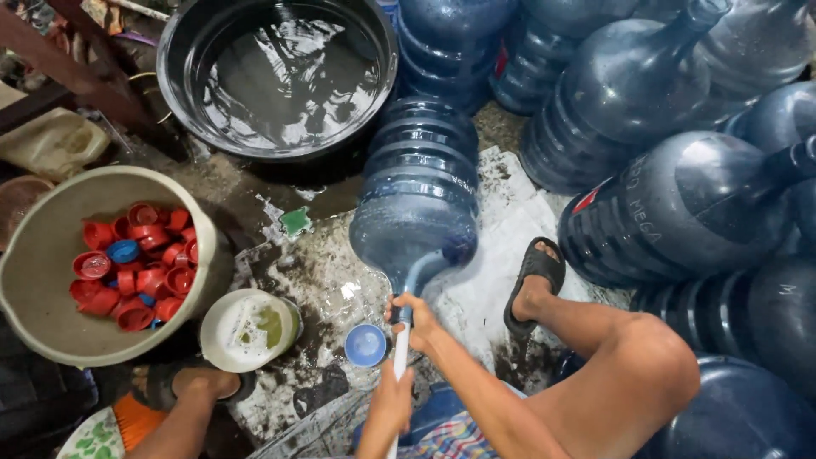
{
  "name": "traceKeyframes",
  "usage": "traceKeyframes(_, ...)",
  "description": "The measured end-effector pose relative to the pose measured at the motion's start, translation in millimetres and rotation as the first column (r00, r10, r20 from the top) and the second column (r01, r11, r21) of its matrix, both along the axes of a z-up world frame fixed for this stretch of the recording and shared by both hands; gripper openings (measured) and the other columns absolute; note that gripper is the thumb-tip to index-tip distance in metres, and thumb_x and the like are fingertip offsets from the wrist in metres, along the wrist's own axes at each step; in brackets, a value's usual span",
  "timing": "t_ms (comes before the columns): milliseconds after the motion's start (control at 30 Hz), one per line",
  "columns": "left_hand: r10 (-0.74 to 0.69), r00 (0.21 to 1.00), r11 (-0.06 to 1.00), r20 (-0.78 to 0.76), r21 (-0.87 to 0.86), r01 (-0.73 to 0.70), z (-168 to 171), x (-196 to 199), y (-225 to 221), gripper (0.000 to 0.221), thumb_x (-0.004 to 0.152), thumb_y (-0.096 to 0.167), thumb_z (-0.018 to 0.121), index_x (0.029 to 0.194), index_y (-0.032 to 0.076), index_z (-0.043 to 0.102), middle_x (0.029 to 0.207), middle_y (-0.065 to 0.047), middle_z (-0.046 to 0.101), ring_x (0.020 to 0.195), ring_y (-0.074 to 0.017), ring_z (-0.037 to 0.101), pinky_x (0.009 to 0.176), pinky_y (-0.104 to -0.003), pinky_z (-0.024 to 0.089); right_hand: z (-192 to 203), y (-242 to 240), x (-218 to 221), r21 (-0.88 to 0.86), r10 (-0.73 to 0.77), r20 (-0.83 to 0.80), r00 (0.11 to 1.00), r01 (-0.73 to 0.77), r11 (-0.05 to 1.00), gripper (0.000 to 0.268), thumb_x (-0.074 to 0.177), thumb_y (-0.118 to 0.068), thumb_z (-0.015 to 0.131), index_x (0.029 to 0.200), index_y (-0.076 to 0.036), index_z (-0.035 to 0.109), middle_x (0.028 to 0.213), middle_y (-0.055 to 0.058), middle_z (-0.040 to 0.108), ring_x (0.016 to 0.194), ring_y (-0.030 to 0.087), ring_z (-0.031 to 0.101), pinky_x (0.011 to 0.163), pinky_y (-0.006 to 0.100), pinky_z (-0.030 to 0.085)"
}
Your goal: Cleaning the interior of a large plastic water jug using water and a scrubbing tool
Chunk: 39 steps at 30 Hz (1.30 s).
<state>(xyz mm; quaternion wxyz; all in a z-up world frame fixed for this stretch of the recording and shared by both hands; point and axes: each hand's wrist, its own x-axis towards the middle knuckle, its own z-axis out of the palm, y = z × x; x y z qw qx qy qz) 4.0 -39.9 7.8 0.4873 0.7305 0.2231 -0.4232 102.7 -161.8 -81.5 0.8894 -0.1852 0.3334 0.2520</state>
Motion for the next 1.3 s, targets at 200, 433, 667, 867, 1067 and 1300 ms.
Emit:
traceKeyframes(200, 0.258, 0.903, 0.857, -0.342, -0.35, -0.378, -16.8, -3.5, 24.6, 0.025, 0.094, 0.03, 0.056, 0.087, 0.008, 0.047, 0.05, -0.001, 0.037, 0.032, -0.0092, 0.026, 0.026, -0.026, 0.018, 11.8, -3.1, -1.1, -0.012, 0.031, 0.076, 0.997, -0.03, 0.999, 0.017, 0.074, -0.011, 0.055, 0.09, -0.009, 0.052, 0.079, 0.004, 0.056, 0.066, 0.013, 0.054, 0.037, 0.018, 0.037)
traceKeyframes(433, 0.101, 0.995, 0.978, 0.008, -0.184, -0.098, -14.1, 40.9, -14.3, 0.017, 0.087, 0.019, 0.051, 0.091, 0.003, 0.053, 0.065, -0.009, 0.054, 0.05, -0.0198, 0.048, 0.043, -0.034, 0.036, 12.5, -12.3, -9.6, 0.019, -0.006, 0.047, 0.999, 0.005, 1.0, 0.024, 0.073, -0.01, 0.054, 0.097, -0.006, 0.053, 0.081, 0.006, 0.057, 0.069, 0.016, 0.056, 0.065, 0.032, 0.052)
traceKeyframes(667, 0.099, 0.749, 0.469, -0.655, -0.634, -0.616, -47.4, 39.6, 0.2, 0.017, 0.089, 0.021, 0.052, 0.077, 0.012, 0.044, 0.046, 0.007, 0.035, 0.031, -0.0022, 0.024, 0.024, -0.02, 0.016, 9.5, -19.1, -11.3, -0.068, 0.039, 0.051, 0.998, -0.035, 0.997, 0.025, 0.074, -0.013, 0.055, 0.097, -0.004, 0.054, 0.083, 0.009, 0.057, 0.072, 0.018, 0.056, 0.074, 0.04, 0.054)
traceKeyframes(867, -0.088, 0.962, 0.995, 0.26, -0.02, 0.097, -41.4, 49.2, -10.8, 0.026, 0.078, 0.018, 0.054, 0.098, 0.002, 0.059, 0.079, -0.011, 0.064, 0.067, -0.0217, 0.062, 0.06, -0.035, 0.05, -3.0, -9.3, -11.5, -0.296, 0.119, -0.013, 0.993, -0.118, 0.948, 0.02, 0.073, -0.016, 0.06, 0.086, -0.001, 0.061, 0.071, 0.013, 0.063, 0.063, 0.021, 0.059, 0.061, 0.03, 0.048)
traceKeyframes(1067, -0.2, 0.916, 0.968, 0.349, 0.212, 0.131, -34.5, 36.9, -16.3, 0.026, 0.082, 0.014, 0.049, 0.103, 0.0, 0.052, 0.086, -0.022, 0.065, 0.076, -0.0398, 0.064, 0.069, -0.049, 0.05, 87.4, 7.9, 9.6, -0.86, 0.209, -0.271, 0.94, -0.334, 0.386, 0.029, 0.064, -0.026, 0.068, 0.076, 0.001, 0.069, 0.064, 0.009, 0.065, 0.057, 0.02, 0.06, 0.051, 0.03, 0.049)
traceKeyframes(1300, 0.12, 0.817, 0.523, -0.565, -0.663, -0.535, -20.0, 23.4, 8.7, 0.018, 0.09, 0.01, 0.051, 0.074, 0.008, 0.041, 0.044, 0.004, 0.033, 0.029, -0.0054, 0.024, 0.022, -0.024, 0.017, 44.0, -10.8, 0.1, -0.597, 0.071, 0.006, 0.997, -0.053, 0.801, 0.015, 0.07, -0.004, 0.062, 0.082, 0.004, 0.057, 0.062, 0.015, 0.06, 0.051, 0.021, 0.057, 0.046, 0.03, 0.048)
